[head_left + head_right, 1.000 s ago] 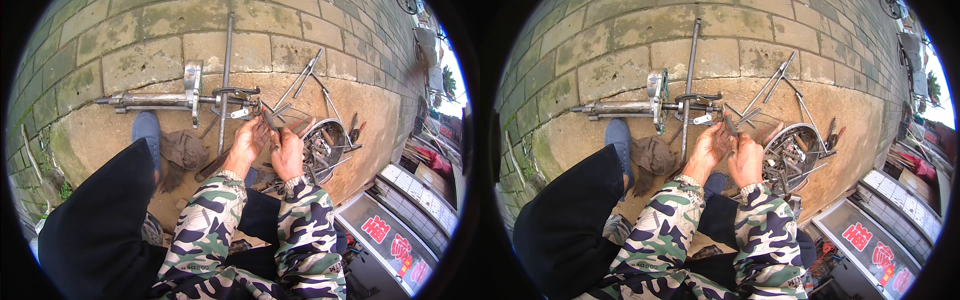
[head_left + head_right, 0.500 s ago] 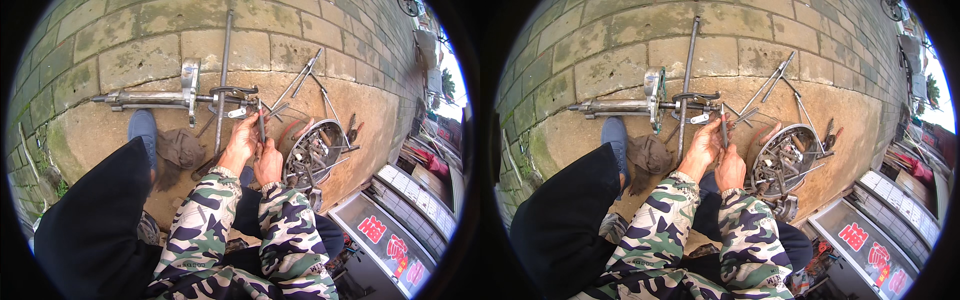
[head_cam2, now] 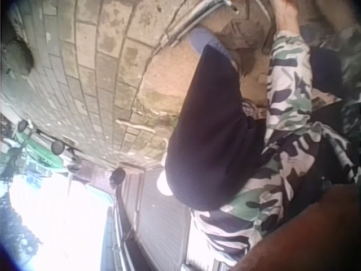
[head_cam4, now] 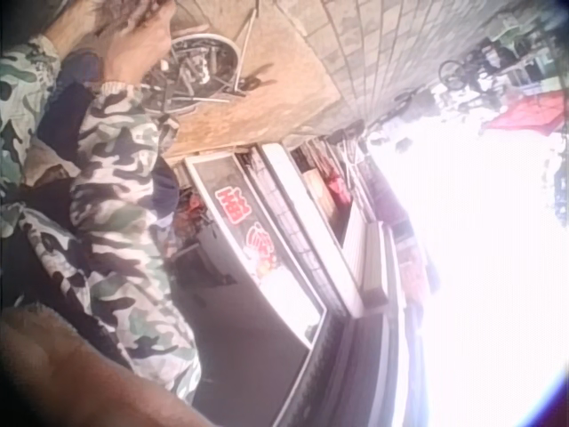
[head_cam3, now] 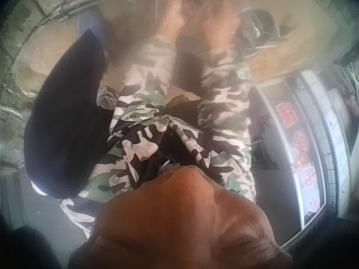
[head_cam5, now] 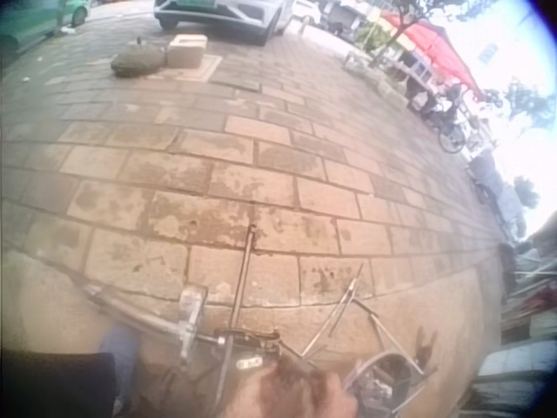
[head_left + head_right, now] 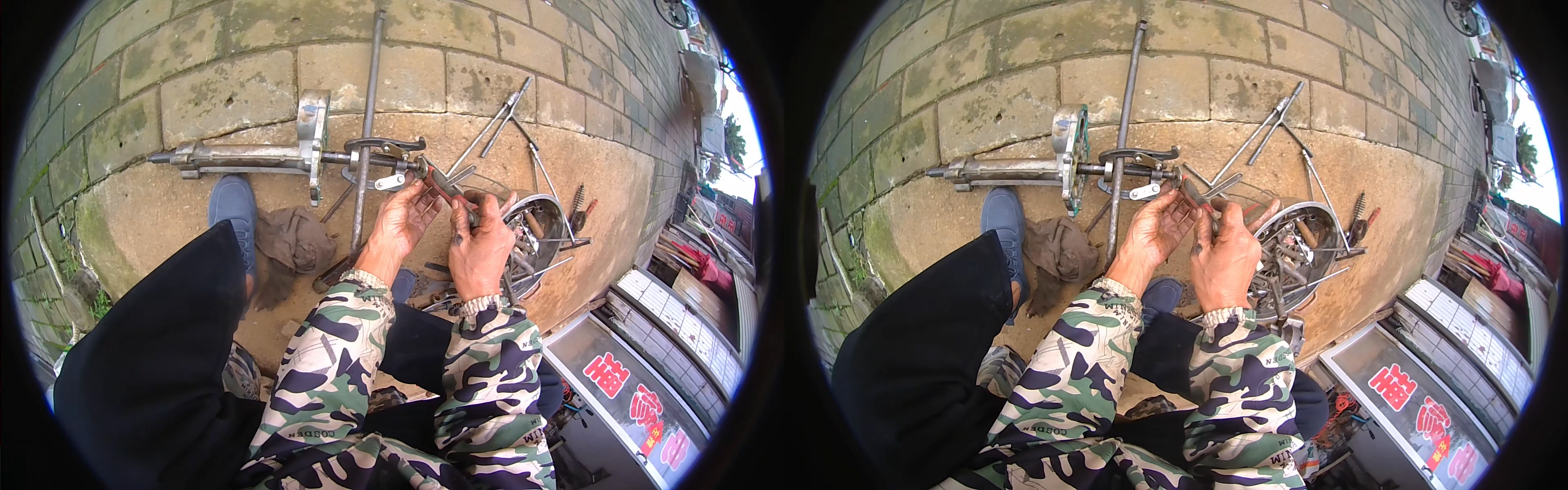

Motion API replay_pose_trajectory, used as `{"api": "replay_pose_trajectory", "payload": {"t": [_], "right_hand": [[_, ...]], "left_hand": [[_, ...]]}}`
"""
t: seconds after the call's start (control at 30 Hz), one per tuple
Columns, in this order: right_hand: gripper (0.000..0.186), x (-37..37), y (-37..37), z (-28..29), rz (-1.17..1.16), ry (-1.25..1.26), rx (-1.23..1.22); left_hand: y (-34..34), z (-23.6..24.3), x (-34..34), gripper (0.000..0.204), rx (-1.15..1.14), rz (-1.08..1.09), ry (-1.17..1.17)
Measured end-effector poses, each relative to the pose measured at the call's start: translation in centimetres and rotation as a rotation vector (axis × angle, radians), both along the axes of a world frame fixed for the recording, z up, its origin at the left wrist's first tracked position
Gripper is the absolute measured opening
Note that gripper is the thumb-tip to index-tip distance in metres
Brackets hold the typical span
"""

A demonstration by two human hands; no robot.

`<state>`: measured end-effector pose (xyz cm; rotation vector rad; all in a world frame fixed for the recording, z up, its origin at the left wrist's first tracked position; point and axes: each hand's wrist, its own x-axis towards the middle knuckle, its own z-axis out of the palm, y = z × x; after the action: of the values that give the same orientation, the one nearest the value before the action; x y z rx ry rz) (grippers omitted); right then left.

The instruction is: The person sits on the ground and uses a hammer, wrench, and pliers to disassemble and adjust a mechanical assembly. They strike components with the hammer, loosen fasteners with the wrench, and manipulate parts with pliers, occasionally wiping the assembly with a cloth.

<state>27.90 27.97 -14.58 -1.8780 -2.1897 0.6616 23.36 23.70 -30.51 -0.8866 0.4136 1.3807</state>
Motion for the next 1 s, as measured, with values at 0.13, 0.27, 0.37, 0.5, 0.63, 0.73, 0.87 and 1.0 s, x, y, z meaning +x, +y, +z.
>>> {"api": "replay_pose_trajectory", "payload": {"t": [0.13, 0.27, 0.37, 0.5, 0.63, 0.73, 0.87, 1.0], "right_hand": [[0.013, -0.2, 2.2, -0.3, 0.031, -0.006, 0.091], [0.017, -1.0, 4.2, -0.2, 0.005, 0.015, 0.08], [0.019, -1.8, 5.0, -0.1, 0.037, -0.009, 0.091], [0.018, -1.1, 5.3, -1.3, 0.037, 0.007, 0.084], [0.017, -2.0, 5.5, -0.8, 0.048, -0.026, 0.086], [0.018, -1.5, 5.8, -1.0, 0.044, -0.074, 0.082], [0.021, -2.0, 5.8, -0.8, 0.02, -0.083, 0.05], [0.024, -1.6, 6.1, -1.5, 0.09, -0.081, 0.186]], "left_hand": [[0.1, 0.8, -0.4, 0.023, -0.02, -0.019, 0.007], [0.2, 1.3, -0.5, 0.023, -0.041, -0.018, 0.011], [0.2, 1.3, -0.7, 0.023, -0.033, -0.031, 0.024], [0.3, 0.9, -0.5, 0.023, -0.035, -0.06, 0.051], [-0.2, 1.1, -0.8, 0.024, -0.013, -0.098, 0.131], [-0.9, 3.1, -1.8, 0.024, -0.026, -0.326, 0.275], [-3.9, 5.0, -3.2, 0.018, 0.007, -0.76, 0.966], [-6.7, 8.1, -2.3, 0.01, -0.098, -0.674, 1.391]]}}
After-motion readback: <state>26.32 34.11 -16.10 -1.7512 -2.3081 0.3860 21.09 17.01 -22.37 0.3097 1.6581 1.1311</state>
